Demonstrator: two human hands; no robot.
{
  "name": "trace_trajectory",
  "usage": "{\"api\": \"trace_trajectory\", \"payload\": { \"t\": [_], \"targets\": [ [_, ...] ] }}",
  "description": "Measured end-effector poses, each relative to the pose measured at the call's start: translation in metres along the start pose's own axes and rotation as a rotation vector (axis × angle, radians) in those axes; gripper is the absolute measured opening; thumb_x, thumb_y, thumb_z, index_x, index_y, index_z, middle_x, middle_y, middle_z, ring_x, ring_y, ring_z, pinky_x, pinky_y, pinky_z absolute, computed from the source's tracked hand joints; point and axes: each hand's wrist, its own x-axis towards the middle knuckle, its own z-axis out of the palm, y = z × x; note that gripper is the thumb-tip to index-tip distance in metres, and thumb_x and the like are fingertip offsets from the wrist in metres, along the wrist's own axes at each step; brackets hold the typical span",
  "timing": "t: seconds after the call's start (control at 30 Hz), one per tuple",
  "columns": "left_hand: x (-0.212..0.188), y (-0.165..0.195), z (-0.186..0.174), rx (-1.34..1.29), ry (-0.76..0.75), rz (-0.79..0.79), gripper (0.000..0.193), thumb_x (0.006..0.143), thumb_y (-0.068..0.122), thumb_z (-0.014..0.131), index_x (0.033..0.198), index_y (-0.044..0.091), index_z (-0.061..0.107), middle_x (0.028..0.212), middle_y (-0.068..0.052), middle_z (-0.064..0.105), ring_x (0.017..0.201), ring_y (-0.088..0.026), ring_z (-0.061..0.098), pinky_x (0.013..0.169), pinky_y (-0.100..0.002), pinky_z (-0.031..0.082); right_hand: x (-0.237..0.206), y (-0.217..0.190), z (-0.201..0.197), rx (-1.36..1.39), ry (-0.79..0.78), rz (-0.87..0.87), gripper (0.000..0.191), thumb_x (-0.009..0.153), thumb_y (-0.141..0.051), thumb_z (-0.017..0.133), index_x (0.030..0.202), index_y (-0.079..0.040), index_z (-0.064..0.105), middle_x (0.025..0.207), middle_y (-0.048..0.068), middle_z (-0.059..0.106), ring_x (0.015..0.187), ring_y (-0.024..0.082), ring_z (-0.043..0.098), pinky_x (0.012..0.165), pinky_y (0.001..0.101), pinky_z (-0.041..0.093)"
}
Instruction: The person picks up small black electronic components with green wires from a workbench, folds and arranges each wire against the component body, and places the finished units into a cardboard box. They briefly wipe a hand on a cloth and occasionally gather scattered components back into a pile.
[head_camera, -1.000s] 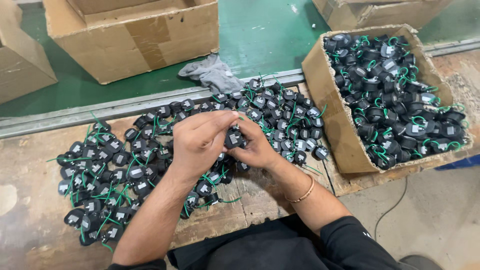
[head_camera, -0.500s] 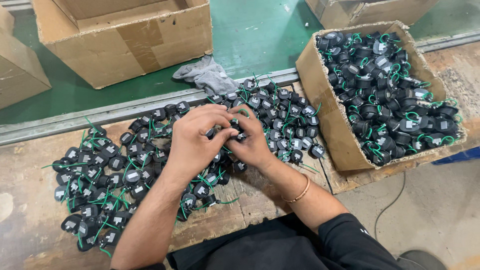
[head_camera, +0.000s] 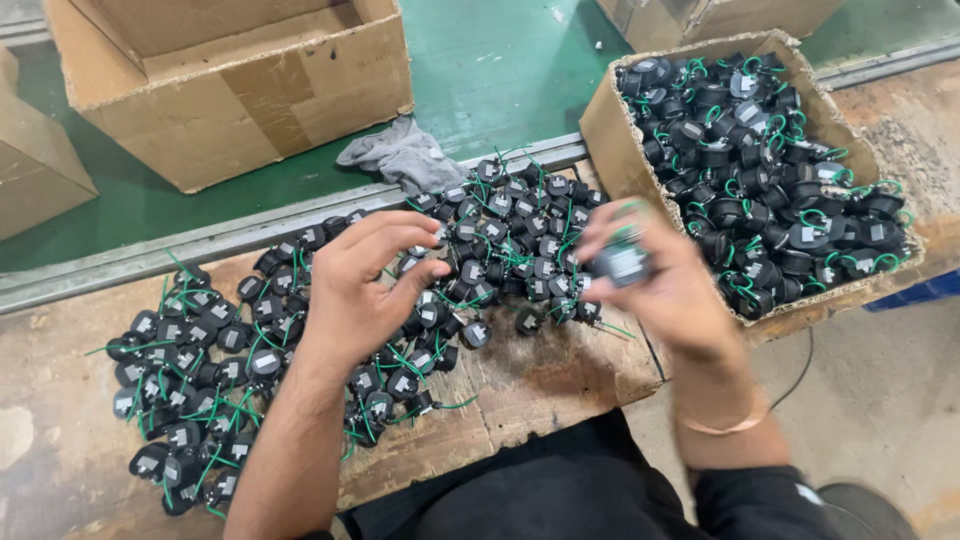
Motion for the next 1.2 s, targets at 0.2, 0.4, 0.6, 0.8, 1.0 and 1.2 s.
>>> {"api": "trace_trajectory", "payload": {
  "t": [0.2, 0.4, 0.6, 0.8, 1.0, 1.2],
  "targets": [
    [-0.001, 0.006, -0.003, 0.128, -0.032, 0.040, 0.031, 0.083, 0.013, 0.086, 0.110, 0.006, 0.072, 0.126, -0.008, 0.071, 0.117, -0.029, 0.071, 0.097, -0.038, 0.058, 0.016, 0.032, -0.170, -0.101, 0.244, 0.232, 0.018, 0.104, -0.003, 0.072, 0.118, -0.003, 0.061, 0.103, 0.003, 0.065, 0.091, 0.012, 0.066, 0.085, 0.0356, 0.061],
    [0.001, 0.011, -0.006, 0.149, -0.137, 0.020, 0.035, 0.083, 0.016, 0.083, 0.115, 0.010, 0.071, 0.130, -0.007, 0.069, 0.115, -0.032, 0.069, 0.090, -0.039, 0.058, 0.040, 0.132, -0.308, -0.081, 0.483, 0.568, 0.023, 0.107, -0.001, 0.062, 0.125, -0.014, 0.055, 0.114, 0.000, 0.060, 0.102, 0.013, 0.064, 0.087, 0.0483, 0.061],
    [0.001, 0.007, -0.011, 0.158, -0.163, -0.007, 0.036, 0.083, 0.018, 0.082, 0.117, 0.010, 0.071, 0.132, -0.006, 0.069, 0.115, -0.031, 0.069, 0.089, -0.040, 0.057, 0.032, 0.178, -0.332, -0.294, 0.541, 0.578, 0.028, 0.105, 0.004, 0.056, 0.130, -0.007, 0.049, 0.123, 0.006, 0.058, 0.105, 0.018, 0.065, 0.087, 0.0466, 0.058],
    [-0.006, -0.018, -0.003, 0.264, -0.281, -0.103, 0.041, 0.082, 0.025, 0.083, 0.119, 0.013, 0.071, 0.127, -0.007, 0.070, 0.112, -0.034, 0.067, 0.089, -0.044, 0.056, 0.031, 0.095, -0.245, -0.275, 0.516, 0.164, 0.021, 0.111, 0.005, 0.057, 0.130, 0.001, 0.051, 0.123, 0.010, 0.058, 0.111, 0.019, 0.066, 0.096, 0.0360, 0.059],
    [-0.028, -0.050, 0.033, 0.434, -0.948, -0.313, 0.069, 0.064, 0.017, 0.088, 0.130, 0.023, 0.067, 0.124, -0.004, 0.067, 0.120, -0.030, 0.059, 0.091, -0.049, 0.051, 0.007, -0.044, -0.060, -0.180, 0.267, -0.270, 0.025, 0.102, -0.001, 0.066, 0.125, 0.001, 0.054, 0.117, 0.009, 0.058, 0.108, 0.017, 0.066, 0.091, 0.0291, 0.062],
    [-0.039, -0.079, 0.050, 0.587, -0.840, -0.169, 0.043, 0.070, 0.012, 0.081, 0.111, 0.022, 0.077, 0.108, -0.007, 0.074, 0.106, -0.030, 0.070, 0.086, -0.046, 0.057, 0.057, -0.082, 0.039, -0.259, -0.450, -0.497, 0.036, 0.089, -0.009, 0.080, 0.122, -0.003, 0.066, 0.122, 0.012, 0.069, 0.108, 0.029, 0.074, 0.092, 0.0371, 0.061]
  ]
}}
